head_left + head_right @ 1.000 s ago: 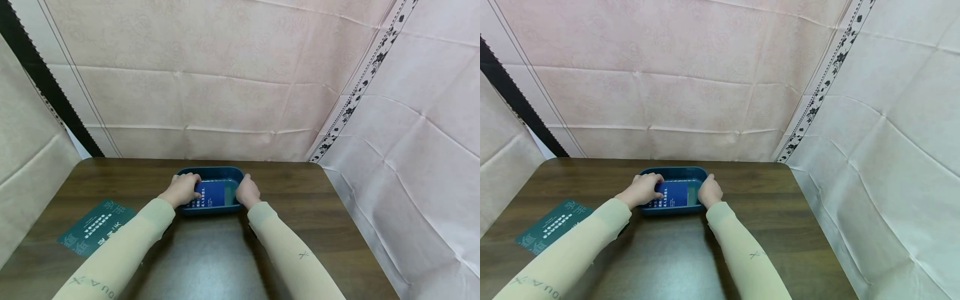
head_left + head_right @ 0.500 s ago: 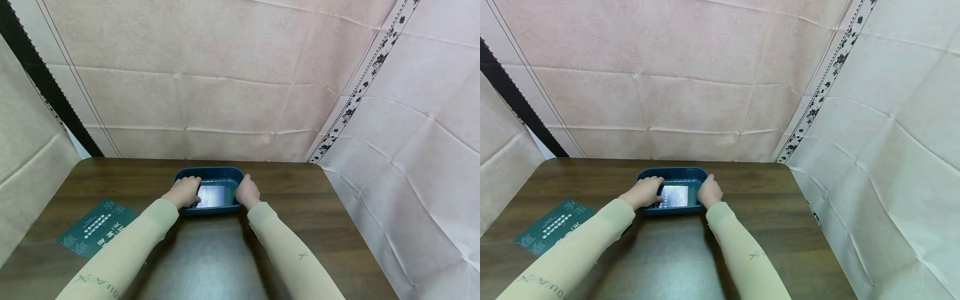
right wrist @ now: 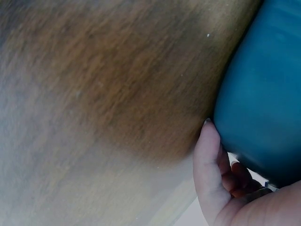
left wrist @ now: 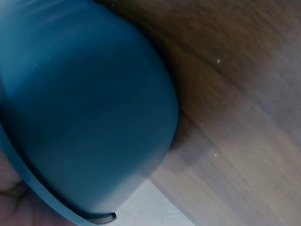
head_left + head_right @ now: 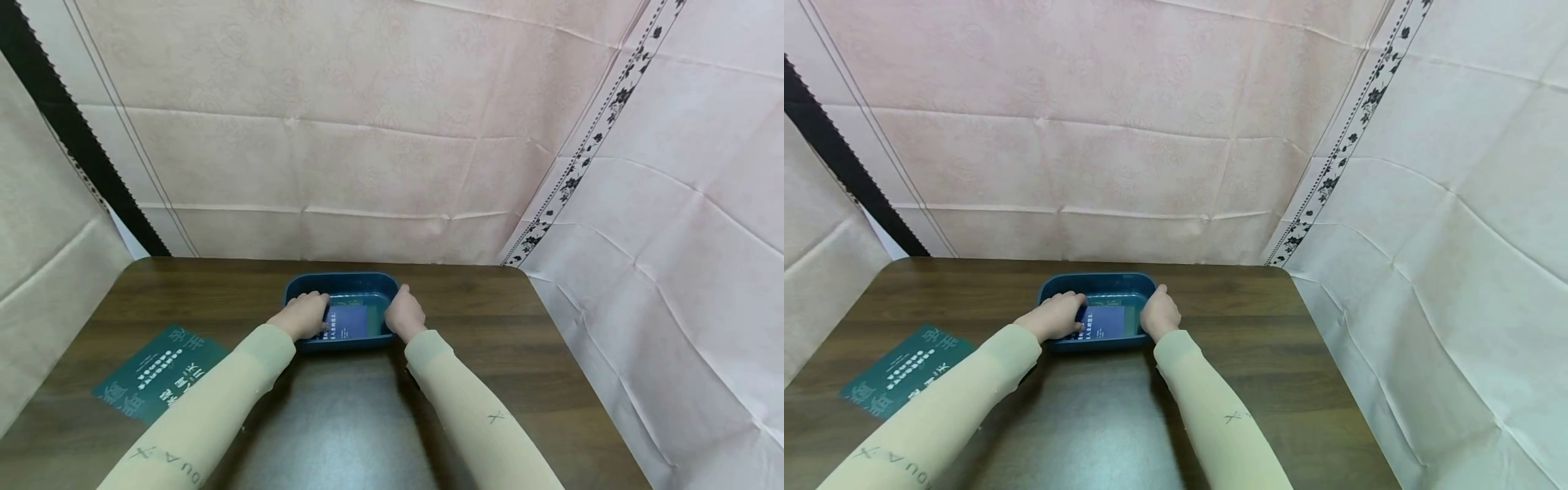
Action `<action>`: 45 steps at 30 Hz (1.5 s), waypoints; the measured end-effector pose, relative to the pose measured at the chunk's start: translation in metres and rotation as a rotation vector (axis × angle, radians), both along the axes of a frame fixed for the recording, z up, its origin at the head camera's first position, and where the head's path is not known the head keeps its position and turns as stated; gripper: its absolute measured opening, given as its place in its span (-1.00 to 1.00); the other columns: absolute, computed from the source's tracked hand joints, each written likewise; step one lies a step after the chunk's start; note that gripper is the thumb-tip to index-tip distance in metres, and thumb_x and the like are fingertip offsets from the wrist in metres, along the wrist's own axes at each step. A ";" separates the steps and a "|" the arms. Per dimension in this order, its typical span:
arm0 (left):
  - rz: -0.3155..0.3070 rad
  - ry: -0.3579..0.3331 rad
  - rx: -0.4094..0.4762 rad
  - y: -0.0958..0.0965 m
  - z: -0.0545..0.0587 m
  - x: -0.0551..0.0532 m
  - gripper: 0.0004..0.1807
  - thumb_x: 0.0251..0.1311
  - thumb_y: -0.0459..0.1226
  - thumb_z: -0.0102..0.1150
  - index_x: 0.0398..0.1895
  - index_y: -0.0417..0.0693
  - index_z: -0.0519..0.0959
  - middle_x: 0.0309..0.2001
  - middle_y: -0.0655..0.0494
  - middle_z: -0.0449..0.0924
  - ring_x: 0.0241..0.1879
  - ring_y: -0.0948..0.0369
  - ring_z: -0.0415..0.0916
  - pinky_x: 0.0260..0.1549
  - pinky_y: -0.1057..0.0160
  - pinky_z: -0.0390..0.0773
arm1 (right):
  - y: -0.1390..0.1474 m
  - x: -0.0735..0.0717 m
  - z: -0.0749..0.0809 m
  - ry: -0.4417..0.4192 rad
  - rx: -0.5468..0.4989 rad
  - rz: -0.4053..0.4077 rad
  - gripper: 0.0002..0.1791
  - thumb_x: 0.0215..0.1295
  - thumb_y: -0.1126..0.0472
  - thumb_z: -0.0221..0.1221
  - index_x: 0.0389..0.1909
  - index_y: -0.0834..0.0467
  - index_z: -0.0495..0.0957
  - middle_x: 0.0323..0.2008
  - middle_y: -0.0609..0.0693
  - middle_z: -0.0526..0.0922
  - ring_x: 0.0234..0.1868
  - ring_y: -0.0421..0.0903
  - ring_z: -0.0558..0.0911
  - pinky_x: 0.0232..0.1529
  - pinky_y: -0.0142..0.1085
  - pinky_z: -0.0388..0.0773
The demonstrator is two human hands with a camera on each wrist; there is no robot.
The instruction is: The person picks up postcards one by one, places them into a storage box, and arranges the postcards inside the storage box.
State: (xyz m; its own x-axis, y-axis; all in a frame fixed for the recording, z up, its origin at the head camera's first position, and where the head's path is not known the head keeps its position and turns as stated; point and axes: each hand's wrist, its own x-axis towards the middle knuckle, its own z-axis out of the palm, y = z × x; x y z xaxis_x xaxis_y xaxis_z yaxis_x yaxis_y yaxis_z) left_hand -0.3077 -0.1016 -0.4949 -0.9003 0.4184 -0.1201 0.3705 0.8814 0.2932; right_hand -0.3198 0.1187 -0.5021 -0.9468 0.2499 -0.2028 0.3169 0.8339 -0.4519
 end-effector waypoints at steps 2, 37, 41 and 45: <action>0.007 -0.007 -0.010 0.001 0.000 0.001 -0.43 0.22 -0.14 0.29 0.23 -0.23 0.43 0.07 -0.16 0.46 0.03 -0.07 0.39 0.14 -0.15 0.34 | 0.000 0.000 -0.001 0.000 0.006 0.002 -0.21 0.36 0.22 0.14 0.50 0.15 -0.06 0.17 0.17 0.49 -0.16 0.05 0.54 -0.05 0.04 0.55; 0.103 0.120 0.290 -0.030 0.049 0.032 -0.53 0.25 -0.04 0.22 0.16 -0.04 0.48 0.05 -0.05 0.49 -0.02 0.05 0.47 0.03 -0.08 0.48 | 0.002 0.004 0.002 0.016 -0.020 0.029 -0.21 0.36 0.20 0.14 0.48 0.18 -0.06 0.16 0.21 0.48 -0.19 0.08 0.55 -0.12 0.03 0.58; 0.130 0.155 0.301 -0.047 0.051 0.039 -0.46 0.23 0.02 0.23 0.17 -0.05 0.45 0.02 -0.04 0.50 -0.03 0.04 0.48 -0.04 -0.08 0.51 | 0.002 0.003 0.001 0.008 -0.015 0.026 -0.20 0.35 0.19 0.15 0.48 0.18 -0.06 0.15 0.20 0.49 -0.18 0.08 0.55 -0.11 0.03 0.58; 0.154 0.148 0.293 -0.069 0.052 0.046 -0.39 0.21 0.06 0.23 0.21 -0.10 0.42 0.04 -0.09 0.50 0.01 -0.02 0.48 -0.05 -0.13 0.50 | 0.002 0.003 0.003 0.006 -0.019 0.019 -0.19 0.34 0.19 0.17 0.48 0.18 -0.06 0.17 0.20 0.48 -0.16 0.09 0.55 -0.06 0.07 0.55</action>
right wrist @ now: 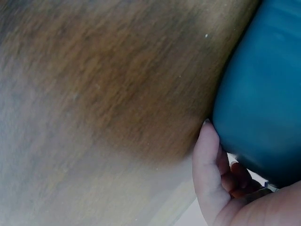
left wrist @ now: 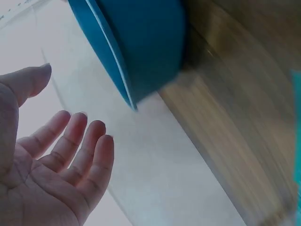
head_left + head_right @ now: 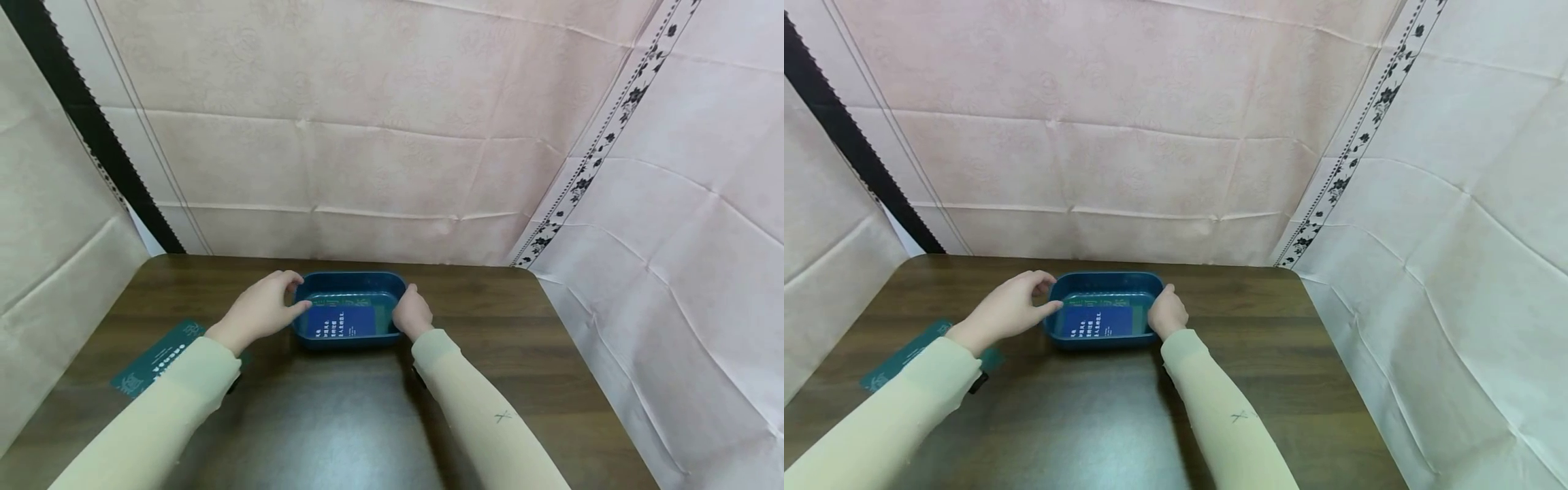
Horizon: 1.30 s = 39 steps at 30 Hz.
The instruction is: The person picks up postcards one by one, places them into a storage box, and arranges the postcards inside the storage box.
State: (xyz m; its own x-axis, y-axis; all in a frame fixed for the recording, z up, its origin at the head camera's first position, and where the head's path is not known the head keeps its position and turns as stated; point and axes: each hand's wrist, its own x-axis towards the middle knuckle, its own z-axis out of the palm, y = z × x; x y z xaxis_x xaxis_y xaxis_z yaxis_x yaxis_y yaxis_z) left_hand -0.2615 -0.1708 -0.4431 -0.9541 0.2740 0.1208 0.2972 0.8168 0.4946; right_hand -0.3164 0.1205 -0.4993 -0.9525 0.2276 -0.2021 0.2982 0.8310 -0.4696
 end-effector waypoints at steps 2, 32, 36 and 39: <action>0.013 -0.014 -0.010 -0.015 -0.001 0.003 -0.35 0.21 0.08 0.22 0.23 -0.12 0.40 0.06 -0.13 0.48 0.03 -0.06 0.47 -0.06 -0.16 0.49 | 0.000 0.001 0.001 0.004 -0.008 0.000 -0.19 0.34 0.20 0.17 0.48 0.18 -0.06 0.18 0.20 0.47 -0.15 0.09 0.55 -0.04 0.09 0.53; 0.249 -0.201 -0.110 -0.169 -0.060 0.029 0.04 0.00 0.26 0.28 0.21 -0.48 0.27 0.05 -0.59 0.15 -0.03 -0.44 0.09 -0.16 -0.44 0.17 | 0.000 0.005 0.003 0.027 0.019 0.026 -0.22 0.34 0.22 0.14 0.47 0.24 -0.04 0.08 0.21 0.53 -0.23 0.06 0.55 -0.19 0.01 0.59; 0.276 -0.236 -0.124 -0.179 -0.059 0.033 0.14 -0.07 0.32 0.28 0.21 -0.53 0.24 0.02 -0.64 0.14 -0.07 -0.44 0.08 -0.20 -0.42 0.15 | 0.000 0.004 0.001 0.028 0.020 0.022 -0.23 0.35 0.22 0.14 0.46 0.23 -0.03 0.09 0.21 0.52 -0.22 0.06 0.55 -0.16 0.02 0.59; 0.283 -0.280 -0.138 -0.185 -0.059 0.035 0.21 -0.12 0.36 0.28 0.20 -0.58 0.20 -0.01 -0.64 0.18 -0.12 -0.41 0.16 -0.23 -0.40 0.25 | 0.000 0.003 0.000 0.029 0.025 0.023 -0.23 0.35 0.22 0.13 0.47 0.23 -0.03 0.09 0.21 0.53 -0.22 0.05 0.55 -0.16 0.00 0.59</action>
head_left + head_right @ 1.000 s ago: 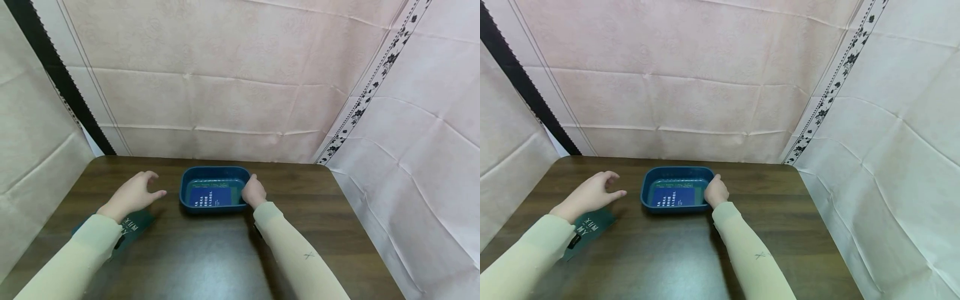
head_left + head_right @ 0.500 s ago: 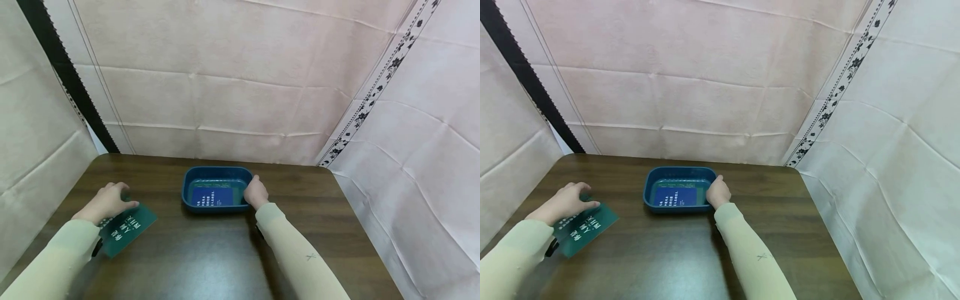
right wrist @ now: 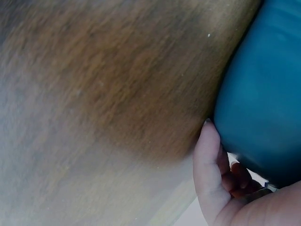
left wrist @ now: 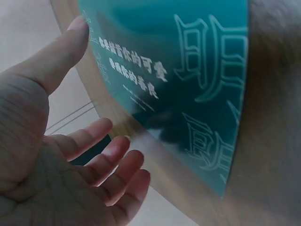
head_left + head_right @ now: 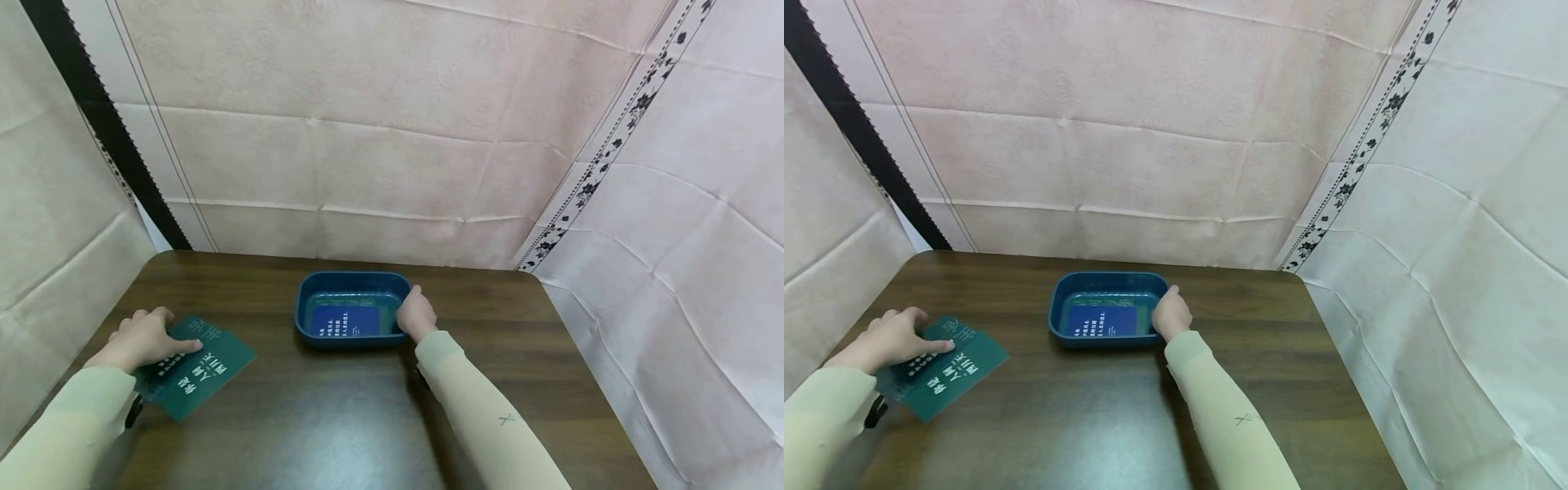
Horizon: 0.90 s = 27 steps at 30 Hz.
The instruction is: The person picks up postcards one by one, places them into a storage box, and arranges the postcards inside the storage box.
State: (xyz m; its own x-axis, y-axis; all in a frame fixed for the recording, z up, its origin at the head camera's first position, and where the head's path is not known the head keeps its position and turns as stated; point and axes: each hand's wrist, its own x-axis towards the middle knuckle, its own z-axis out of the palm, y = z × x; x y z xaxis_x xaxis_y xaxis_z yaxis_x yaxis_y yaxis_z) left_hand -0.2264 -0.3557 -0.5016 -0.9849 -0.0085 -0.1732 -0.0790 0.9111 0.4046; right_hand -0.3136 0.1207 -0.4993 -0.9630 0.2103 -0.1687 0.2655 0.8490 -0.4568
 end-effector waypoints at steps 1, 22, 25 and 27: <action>0.000 -0.015 0.000 -0.002 0.000 0.000 0.23 -0.14 0.37 0.28 0.20 -0.60 0.19 -0.03 -0.64 0.20 -0.13 -0.40 0.18 -0.24 -0.40 0.28 | 0.000 0.000 0.000 0.001 0.000 -0.001 -0.23 0.35 0.22 0.13 0.47 0.23 -0.03 0.08 0.21 0.53 -0.22 0.05 0.55 -0.16 0.00 0.59; 0.028 -0.122 0.013 -0.005 -0.004 -0.003 0.39 -0.36 0.41 0.36 0.14 -0.69 0.12 -0.16 -0.60 0.26 -0.22 -0.37 0.24 -0.27 -0.34 0.39 | -0.001 -0.005 -0.001 -0.042 -0.011 -0.044 -0.21 0.35 0.21 0.15 0.48 0.18 -0.04 0.17 0.19 0.48 -0.13 0.07 0.55 -0.05 0.06 0.55; 0.034 -0.134 0.006 -0.004 -0.005 -0.003 0.41 -0.42 0.40 0.40 0.12 -0.70 0.11 -0.17 -0.60 0.24 -0.21 -0.38 0.21 -0.24 -0.36 0.38 | -0.001 -0.006 -0.001 -0.043 -0.010 -0.039 -0.21 0.35 0.21 0.15 0.48 0.19 -0.05 0.18 0.19 0.48 -0.12 0.06 0.55 -0.05 0.06 0.55; 0.037 -0.141 -0.001 -0.005 -0.006 -0.004 0.41 -0.44 0.39 0.41 0.09 -0.70 0.11 -0.18 -0.60 0.24 -0.21 -0.38 0.21 -0.23 -0.36 0.38 | -0.001 -0.005 -0.001 -0.036 -0.008 -0.033 -0.22 0.36 0.20 0.15 0.48 0.19 -0.04 0.17 0.19 0.48 -0.12 0.06 0.56 -0.05 0.06 0.55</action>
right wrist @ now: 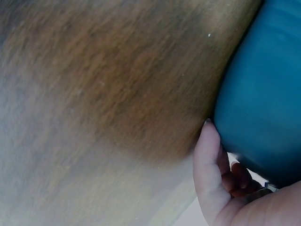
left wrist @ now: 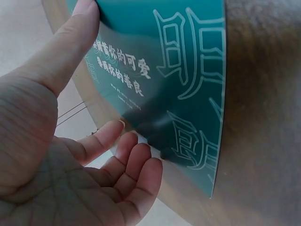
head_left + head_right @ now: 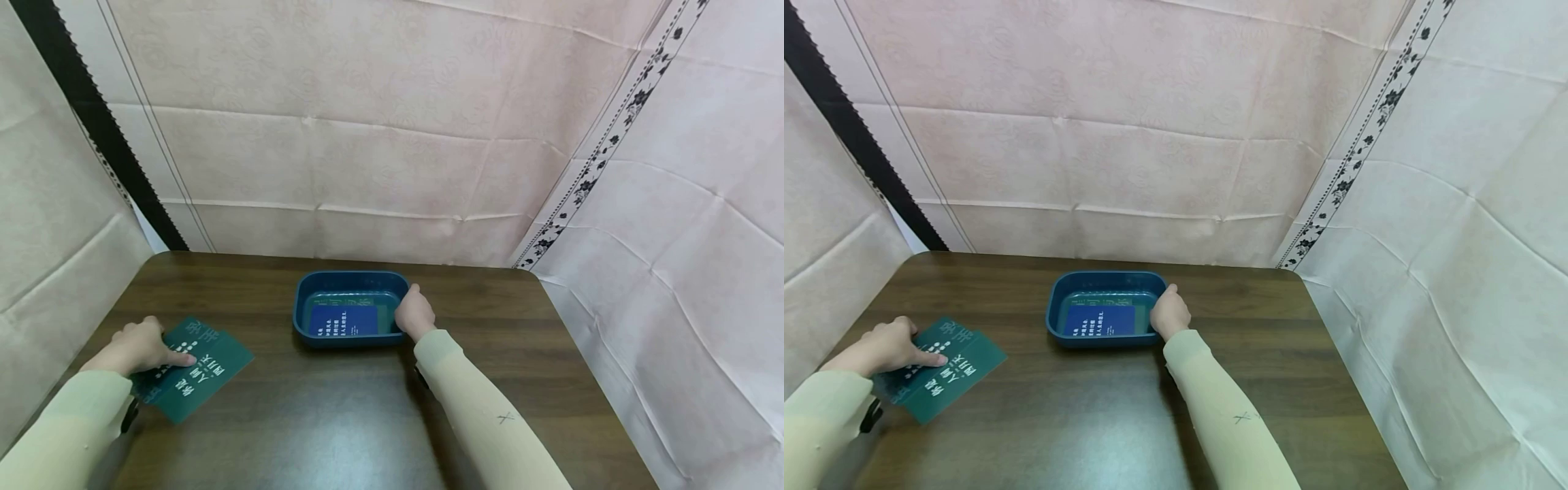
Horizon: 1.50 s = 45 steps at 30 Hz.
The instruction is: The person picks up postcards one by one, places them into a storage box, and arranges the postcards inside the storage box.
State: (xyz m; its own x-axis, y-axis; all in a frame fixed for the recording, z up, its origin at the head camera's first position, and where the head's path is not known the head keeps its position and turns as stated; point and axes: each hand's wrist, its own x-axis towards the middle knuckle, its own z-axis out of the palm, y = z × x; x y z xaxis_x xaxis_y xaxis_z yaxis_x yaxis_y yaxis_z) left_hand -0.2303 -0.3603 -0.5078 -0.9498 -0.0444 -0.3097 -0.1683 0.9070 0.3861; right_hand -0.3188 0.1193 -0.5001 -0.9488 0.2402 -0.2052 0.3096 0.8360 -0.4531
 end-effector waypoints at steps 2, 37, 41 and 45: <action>0.004 -0.011 -0.001 -0.001 -0.001 -0.001 0.41 -0.45 0.39 0.41 0.08 -0.71 0.10 -0.20 -0.59 0.26 -0.21 -0.38 0.21 -0.23 -0.36 0.38 | 0.000 0.000 0.000 0.001 0.002 0.004 -0.22 0.36 0.20 0.15 0.47 0.20 -0.04 0.17 0.19 0.48 -0.12 0.06 0.56 -0.05 0.07 0.55; 0.032 0.020 0.101 -0.003 -0.004 -0.002 0.31 -0.29 0.29 0.44 0.07 -0.71 0.06 -0.16 -0.56 0.18 -0.22 -0.27 0.30 -0.31 -0.24 0.50 | 0.000 0.006 0.003 0.035 0.001 0.016 -0.24 0.35 0.21 0.14 0.46 0.22 -0.02 0.15 0.22 0.49 -0.15 0.07 0.55 -0.08 0.05 0.56; 0.005 0.033 0.136 -0.003 0.000 -0.002 0.14 -0.07 0.23 0.37 0.03 -0.70 0.10 -0.21 -0.50 0.31 -0.28 -0.18 0.39 -0.35 -0.12 0.53 | 0.001 0.006 0.003 0.035 0.002 0.021 -0.23 0.35 0.21 0.14 0.46 0.22 -0.02 0.14 0.21 0.50 -0.16 0.07 0.55 -0.08 0.05 0.56; -0.012 0.073 0.133 -0.005 0.001 -0.003 -0.08 0.15 0.11 0.26 0.01 -0.67 0.21 -0.15 -0.52 0.36 -0.25 -0.17 0.40 -0.27 -0.14 0.51 | 0.001 0.007 0.003 0.034 -0.002 0.024 -0.22 0.35 0.22 0.14 0.47 0.22 -0.04 0.13 0.21 0.50 -0.18 0.07 0.55 -0.10 0.04 0.57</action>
State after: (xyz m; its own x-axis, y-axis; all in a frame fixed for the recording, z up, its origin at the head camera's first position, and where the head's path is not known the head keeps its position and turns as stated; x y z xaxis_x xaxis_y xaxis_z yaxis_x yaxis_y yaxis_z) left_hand -0.2332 -0.3656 -0.5068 -0.9702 0.0037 -0.2423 -0.1251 0.8488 0.5137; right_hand -0.3122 0.1202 -0.4971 -0.9608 0.2165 -0.1735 0.2736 0.8423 -0.4644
